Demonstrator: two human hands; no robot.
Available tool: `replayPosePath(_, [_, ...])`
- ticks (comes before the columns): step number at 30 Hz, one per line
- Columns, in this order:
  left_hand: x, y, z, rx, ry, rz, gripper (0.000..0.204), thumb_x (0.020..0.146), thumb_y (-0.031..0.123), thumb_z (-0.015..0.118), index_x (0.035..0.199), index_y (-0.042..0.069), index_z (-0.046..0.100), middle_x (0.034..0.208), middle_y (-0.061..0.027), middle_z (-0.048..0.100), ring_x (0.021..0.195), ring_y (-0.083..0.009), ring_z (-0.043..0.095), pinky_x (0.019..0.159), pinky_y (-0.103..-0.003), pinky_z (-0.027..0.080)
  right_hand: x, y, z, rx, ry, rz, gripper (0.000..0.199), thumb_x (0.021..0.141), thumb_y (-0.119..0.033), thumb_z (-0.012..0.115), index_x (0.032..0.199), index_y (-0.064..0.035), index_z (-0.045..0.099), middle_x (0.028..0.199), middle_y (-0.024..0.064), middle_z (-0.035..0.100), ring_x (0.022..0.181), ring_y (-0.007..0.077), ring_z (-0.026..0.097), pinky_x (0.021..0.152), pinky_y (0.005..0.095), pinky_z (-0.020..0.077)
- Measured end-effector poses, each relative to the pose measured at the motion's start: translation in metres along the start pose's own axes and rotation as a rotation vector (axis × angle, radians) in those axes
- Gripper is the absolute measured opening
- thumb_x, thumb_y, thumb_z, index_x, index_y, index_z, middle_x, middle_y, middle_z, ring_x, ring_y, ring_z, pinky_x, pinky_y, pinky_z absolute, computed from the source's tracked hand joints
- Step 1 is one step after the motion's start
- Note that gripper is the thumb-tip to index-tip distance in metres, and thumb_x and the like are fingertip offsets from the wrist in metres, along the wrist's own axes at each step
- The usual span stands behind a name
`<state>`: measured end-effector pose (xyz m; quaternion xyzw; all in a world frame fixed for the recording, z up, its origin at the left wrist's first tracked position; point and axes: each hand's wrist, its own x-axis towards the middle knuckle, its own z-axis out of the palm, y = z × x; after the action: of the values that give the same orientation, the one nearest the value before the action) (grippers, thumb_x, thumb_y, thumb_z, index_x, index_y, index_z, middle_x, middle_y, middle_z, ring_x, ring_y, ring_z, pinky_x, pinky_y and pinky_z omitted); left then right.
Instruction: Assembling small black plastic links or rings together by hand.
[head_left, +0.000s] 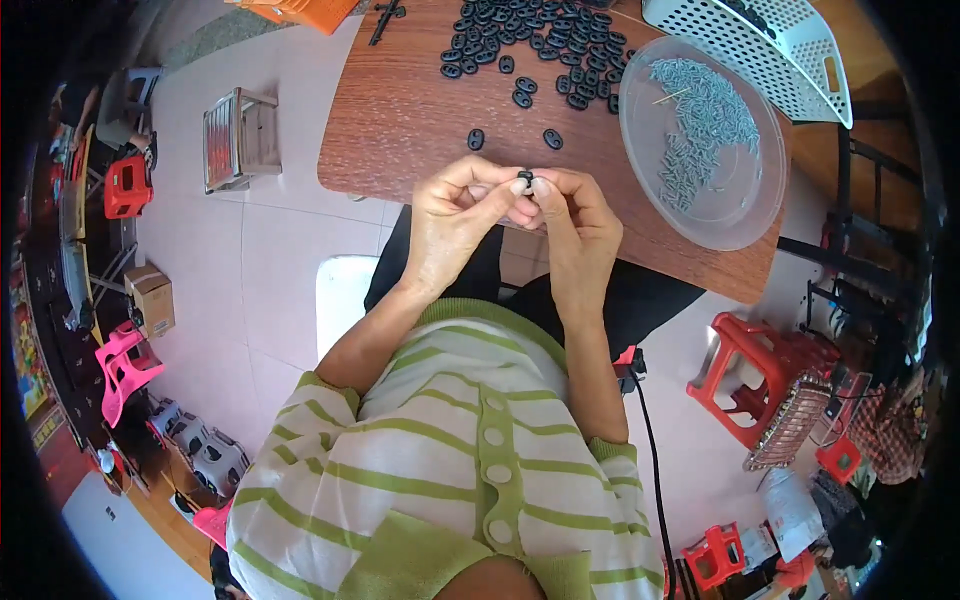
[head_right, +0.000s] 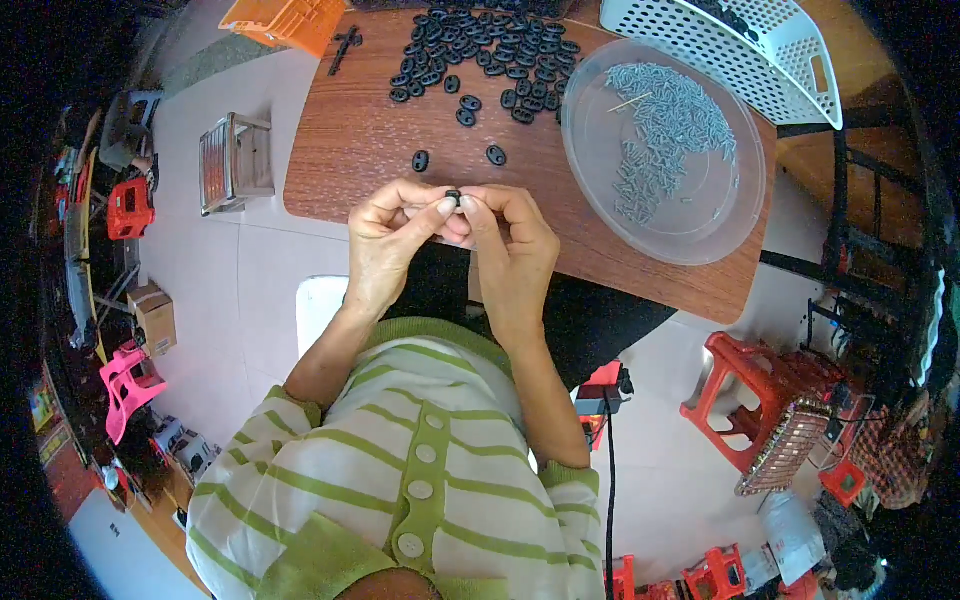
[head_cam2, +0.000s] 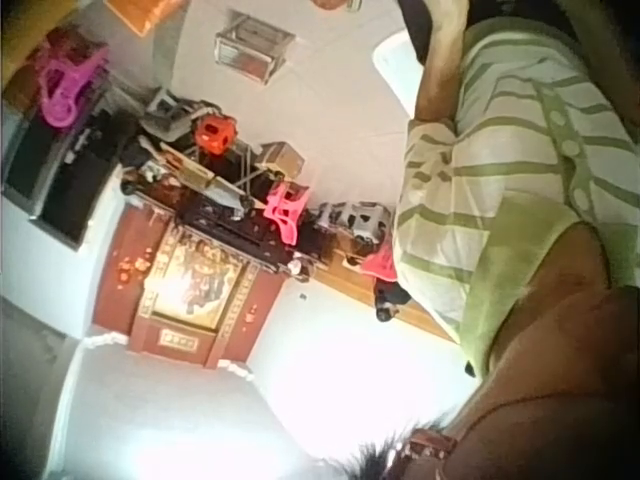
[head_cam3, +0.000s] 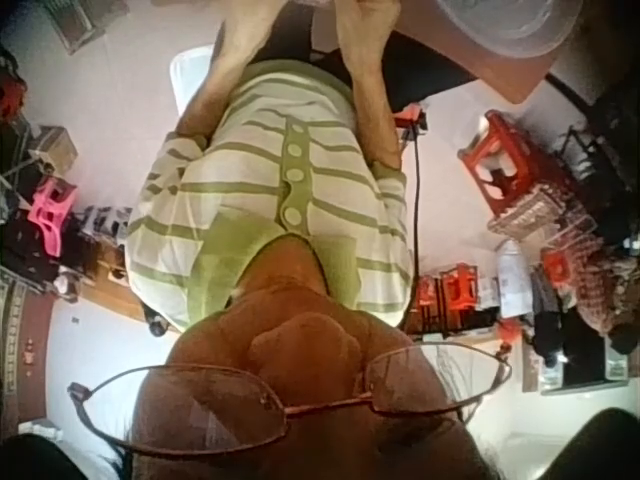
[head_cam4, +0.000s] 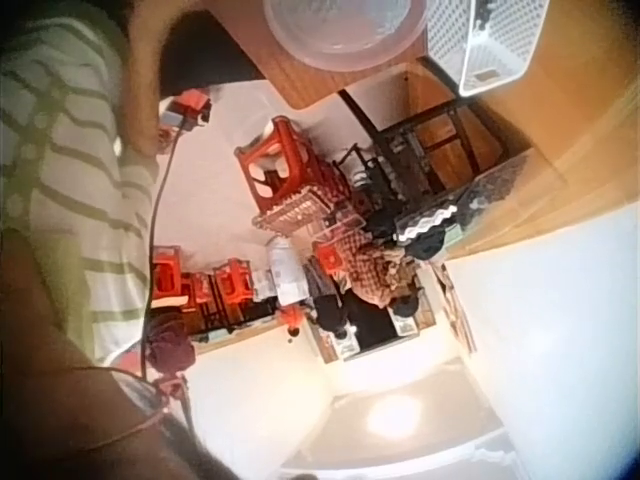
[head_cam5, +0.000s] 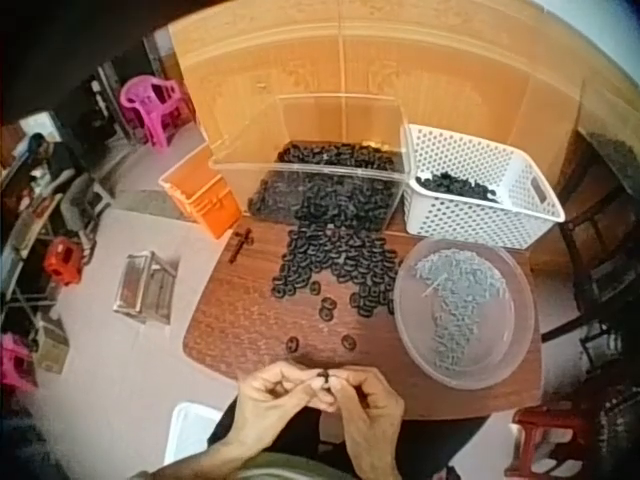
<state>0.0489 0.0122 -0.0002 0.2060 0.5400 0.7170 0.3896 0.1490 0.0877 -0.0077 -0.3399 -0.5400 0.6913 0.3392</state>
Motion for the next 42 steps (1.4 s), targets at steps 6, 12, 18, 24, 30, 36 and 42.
replayPosePath(6, [0.0, -0.008, -0.005, 0.017, -0.002, -0.047, 0.008, 0.09, -0.002, 0.057, 0.096, -0.005, 0.061, 0.082, -0.0127, 0.067, 0.072, -0.0154, 0.067, 0.068, -0.028, 0.057, -0.004, 0.011, 0.002, 0.06, 0.034, 0.041, 0.01, 0.09, -0.004, 0.059, 0.094, 0.0018, 0.065, 0.09, 0.0029, 0.064, 0.077, 0.0066, 0.057, 0.068, 0.0206, 0.0484])
replayPosePath(12, [0.008, -0.008, -0.015, -0.074, -0.007, -0.041, 0.008, 0.09, 0.001, 0.059, 0.096, -0.003, 0.061, 0.082, -0.0118, 0.067, 0.07, -0.0148, 0.066, 0.067, -0.028, 0.056, 0.003, -0.002, 0.0, 0.077, -0.088, 0.116, 0.014, 0.091, -0.005, 0.059, 0.101, 0.002, 0.065, 0.091, 0.0033, 0.065, 0.078, 0.007, 0.058, 0.069, 0.0211, 0.0487])
replayPosePath(18, [0.006, -0.01, -0.015, -0.088, 0.002, -0.048, 0.008, 0.089, 0.001, 0.06, 0.097, -0.003, 0.061, 0.082, -0.0112, 0.067, 0.071, -0.0138, 0.066, 0.068, -0.026, 0.055, 0.005, -0.006, -0.002, 0.074, -0.09, 0.135, 0.018, 0.091, -0.008, 0.059, 0.105, 0.0025, 0.062, 0.089, 0.0039, 0.065, 0.073, 0.0067, 0.058, 0.066, 0.0192, 0.0472])
replayPosePath(24, [0.005, -0.011, -0.016, -0.028, -0.023, -0.045, 0.008, 0.089, 0.001, 0.06, 0.096, -0.003, 0.061, 0.081, -0.0101, 0.067, 0.072, -0.0124, 0.065, 0.068, -0.026, 0.054, 0.005, -0.003, -0.003, 0.024, -0.081, 0.096, 0.009, 0.089, -0.005, 0.061, 0.094, 0.0022, 0.064, 0.08, 0.0017, 0.064, 0.071, 0.006, 0.058, 0.064, 0.0206, 0.0493])
replayPosePath(30, [0.008, -0.014, -0.015, 0.018, -0.046, -0.066, 0.007, 0.09, 0.0, 0.059, 0.095, -0.002, 0.062, 0.08, -0.0086, 0.066, 0.073, -0.0108, 0.064, 0.068, -0.025, 0.054, 0.004, 0.01, -0.002, 0.003, -0.034, 0.06, 0.011, 0.092, -0.006, 0.058, 0.095, 0.0028, 0.063, 0.083, 0.003, 0.065, 0.069, 0.0054, 0.058, 0.062, 0.0185, 0.048])
replayPosePath(36, [0.011, -0.016, -0.022, -0.004, -0.052, -0.047, 0.008, 0.09, 0.001, 0.06, 0.097, -0.002, 0.061, 0.082, -0.0088, 0.066, 0.073, -0.0117, 0.064, 0.067, -0.025, 0.054, 0.009, -0.005, -0.008, 0.094, -0.107, 0.218, 0.015, 0.089, -0.005, 0.061, 0.102, 0.0031, 0.064, 0.087, 0.0038, 0.065, 0.071, 0.0065, 0.058, 0.062, 0.0211, 0.05])
replayPosePath(42, [0.01, -0.013, -0.022, -0.032, -0.016, -0.053, 0.009, 0.09, 0.001, 0.059, 0.098, -0.002, 0.06, 0.086, -0.0108, 0.066, 0.073, -0.0139, 0.065, 0.067, -0.026, 0.055, 0.033, -0.008, -0.02, -0.539, 0.033, -0.16, 0.02, 0.085, -0.008, 0.064, 0.105, -0.0011, 0.063, 0.085, 0.0083, 0.062, 0.07, 0.0154, 0.059, 0.06, 0.0289, 0.0494])
